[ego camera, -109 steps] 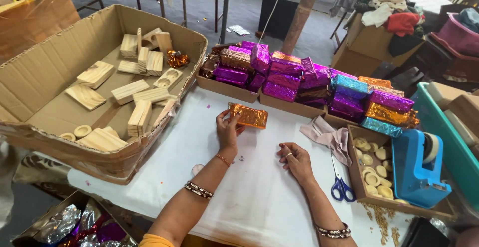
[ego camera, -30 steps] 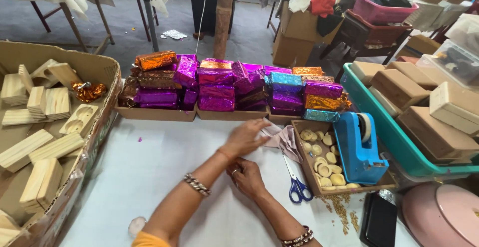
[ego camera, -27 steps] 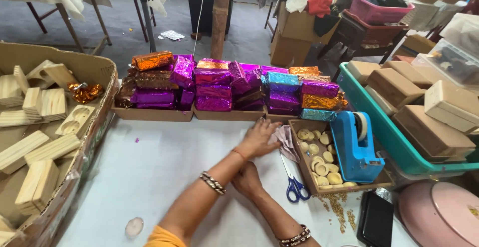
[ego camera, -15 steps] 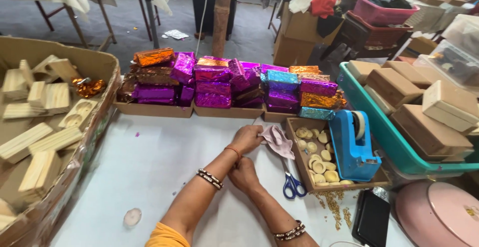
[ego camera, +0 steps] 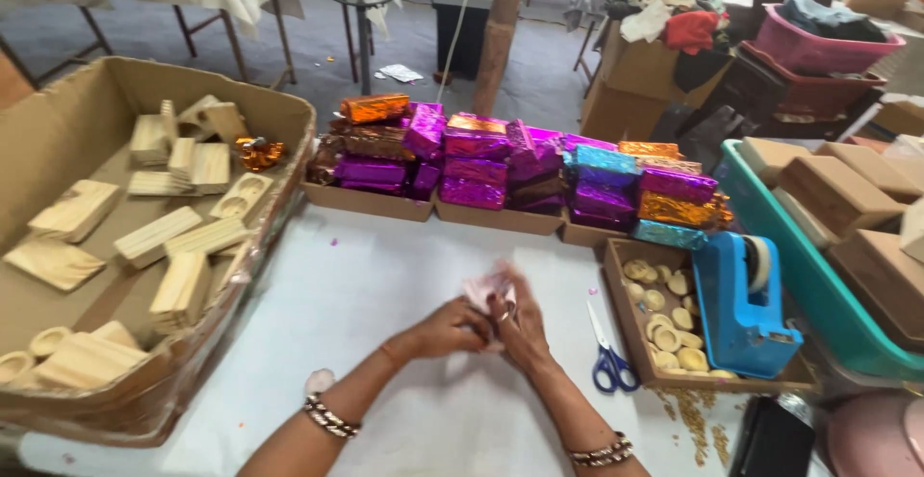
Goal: The person wraps a small wooden block in orange metallic foil, folding the edges and securing them with clear tape from a dispenser. After placing the wrapped item in a box, the person picks up a stack of unwrapped wooden blocks and wipes them with a cloth.
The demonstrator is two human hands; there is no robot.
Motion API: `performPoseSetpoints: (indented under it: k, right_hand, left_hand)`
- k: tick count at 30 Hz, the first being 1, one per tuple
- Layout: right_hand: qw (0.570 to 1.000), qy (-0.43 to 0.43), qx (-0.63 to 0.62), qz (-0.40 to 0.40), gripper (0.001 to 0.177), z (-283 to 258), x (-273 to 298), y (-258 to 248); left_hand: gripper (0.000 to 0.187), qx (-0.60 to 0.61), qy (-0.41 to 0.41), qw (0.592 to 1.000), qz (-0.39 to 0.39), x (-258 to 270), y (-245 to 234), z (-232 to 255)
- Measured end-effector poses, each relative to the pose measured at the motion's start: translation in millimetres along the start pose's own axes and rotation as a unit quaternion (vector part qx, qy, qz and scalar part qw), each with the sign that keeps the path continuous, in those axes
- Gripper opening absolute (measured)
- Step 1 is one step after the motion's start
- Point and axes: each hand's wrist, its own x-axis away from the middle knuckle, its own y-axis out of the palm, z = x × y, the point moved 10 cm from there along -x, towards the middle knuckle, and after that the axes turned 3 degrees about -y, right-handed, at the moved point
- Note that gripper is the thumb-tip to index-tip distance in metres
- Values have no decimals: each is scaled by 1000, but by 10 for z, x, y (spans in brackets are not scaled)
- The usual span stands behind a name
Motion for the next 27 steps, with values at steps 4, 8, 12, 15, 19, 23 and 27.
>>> performPoseSetpoints:
  k: [4,8,12,15,19,23,27]
  right_hand:
    - [978,60,26,-199,80,28,212,451]
    - [984,-45,14,-174,83,-332,116,383]
    - [963,-98,157,-195,82,-415,104,485]
    - [947,-71,235,-208,77,-212,103,541]
    - [936,-31,285,-205,69,-58,102,461]
    - [934,-8,291,-209,68,54,87,441]
    - [951,-26,247,-186,57,-18,112,383]
  left_hand:
    - [20,-5,-38,996,76,121,-82,156]
    - [19,-31,-9,988,154,46,-317,-163]
    - [17,-170,-45,957,231,138,-494,12]
    - [14,-250,-4,930,268,227,-526,192]
    - [14,-345,-25,908,237,236,-444,159]
    - [27,-427,12,877,221,265,-302,91]
    - [48,-471,-65,878,63,685,-117,180]
